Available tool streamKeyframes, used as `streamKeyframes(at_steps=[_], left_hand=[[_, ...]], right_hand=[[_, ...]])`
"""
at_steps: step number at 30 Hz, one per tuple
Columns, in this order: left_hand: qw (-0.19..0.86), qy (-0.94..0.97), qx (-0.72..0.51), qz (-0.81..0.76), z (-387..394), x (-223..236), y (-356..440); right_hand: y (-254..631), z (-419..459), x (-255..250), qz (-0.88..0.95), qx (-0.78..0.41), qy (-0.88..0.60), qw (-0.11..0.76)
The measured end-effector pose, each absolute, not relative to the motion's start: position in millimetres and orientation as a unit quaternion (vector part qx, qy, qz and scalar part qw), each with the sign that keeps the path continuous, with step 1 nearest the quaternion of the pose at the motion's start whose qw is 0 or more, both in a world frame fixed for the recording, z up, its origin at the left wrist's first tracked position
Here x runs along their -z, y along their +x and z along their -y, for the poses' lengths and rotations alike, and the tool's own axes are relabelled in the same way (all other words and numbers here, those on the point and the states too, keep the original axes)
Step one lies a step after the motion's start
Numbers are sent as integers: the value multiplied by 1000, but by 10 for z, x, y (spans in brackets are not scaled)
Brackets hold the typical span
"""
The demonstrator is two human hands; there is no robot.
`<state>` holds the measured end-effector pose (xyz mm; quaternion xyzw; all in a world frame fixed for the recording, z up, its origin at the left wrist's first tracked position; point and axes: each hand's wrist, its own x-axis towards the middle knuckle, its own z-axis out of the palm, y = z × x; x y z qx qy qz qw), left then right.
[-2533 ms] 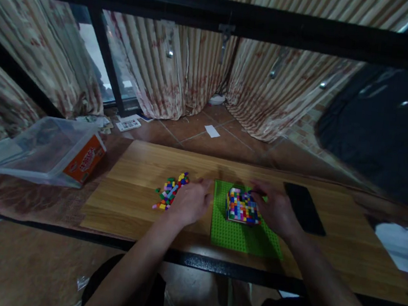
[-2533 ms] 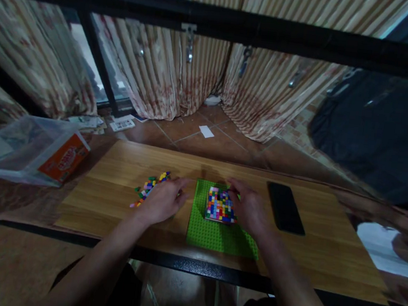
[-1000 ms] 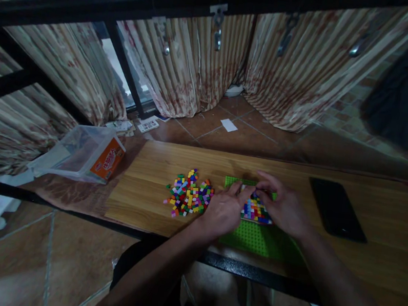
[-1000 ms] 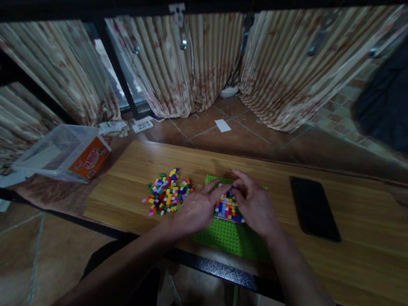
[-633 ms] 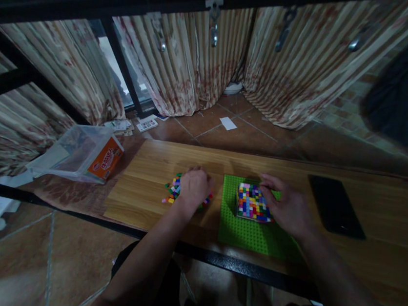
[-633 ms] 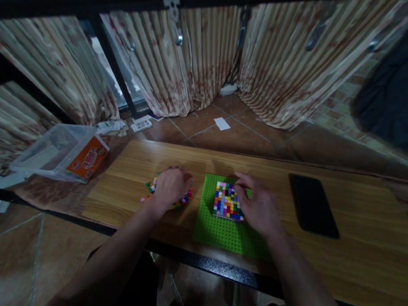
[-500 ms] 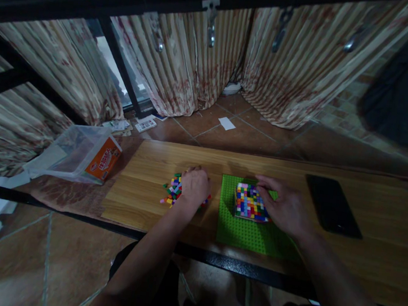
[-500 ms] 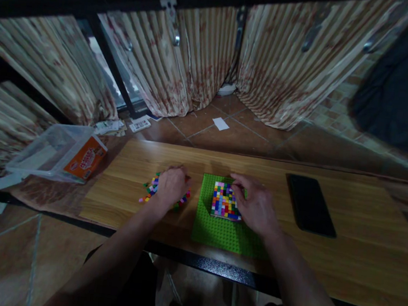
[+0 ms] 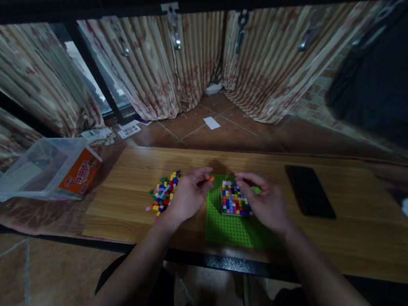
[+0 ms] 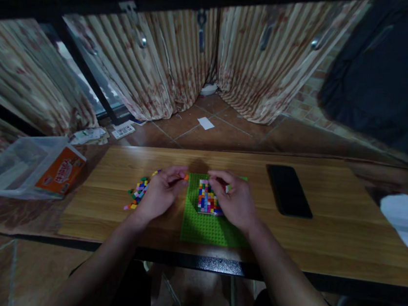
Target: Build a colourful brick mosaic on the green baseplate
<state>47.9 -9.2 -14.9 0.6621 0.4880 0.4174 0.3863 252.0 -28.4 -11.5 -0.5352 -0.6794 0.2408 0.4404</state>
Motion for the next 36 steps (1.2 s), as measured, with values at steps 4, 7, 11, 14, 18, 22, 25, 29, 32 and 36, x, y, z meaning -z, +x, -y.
streamKeyframes(at_steps=[4,7,11,14,18,22,25,29,32,36], left_hand=[[434,655,-433,-441,177,133,604],[421,672,-437,-426,214,137,648],[401,686,-434,-424,228,177,673],[414,669,-438,-434,241,186,707],[435,630,-455,-455,272,160,770],[460,590,-469,-470,291,133,811],[467,572,-470,-483,280,136,805],[420,599,-457,-505,235,187,749],[384,617,-441,-527,206,231,709],[359,636,-414,-544,204,237,696]], right_hand=[[2392,334,69,697,-292,-492,433],[2349,356,68,704,-303,-483,423],[2344,362,113,702,-287,-488,432],[2342,369,136,707,-258,-501,427],[2314,401,134,729,-190,-506,420],[2272,429,131,750,-107,-509,408],[2290,417,124,750,-88,-514,407],[2473,336,105,708,-122,-561,411],[2661,259,118,686,-129,-598,394],[2774,203,169,711,-123,-603,340]])
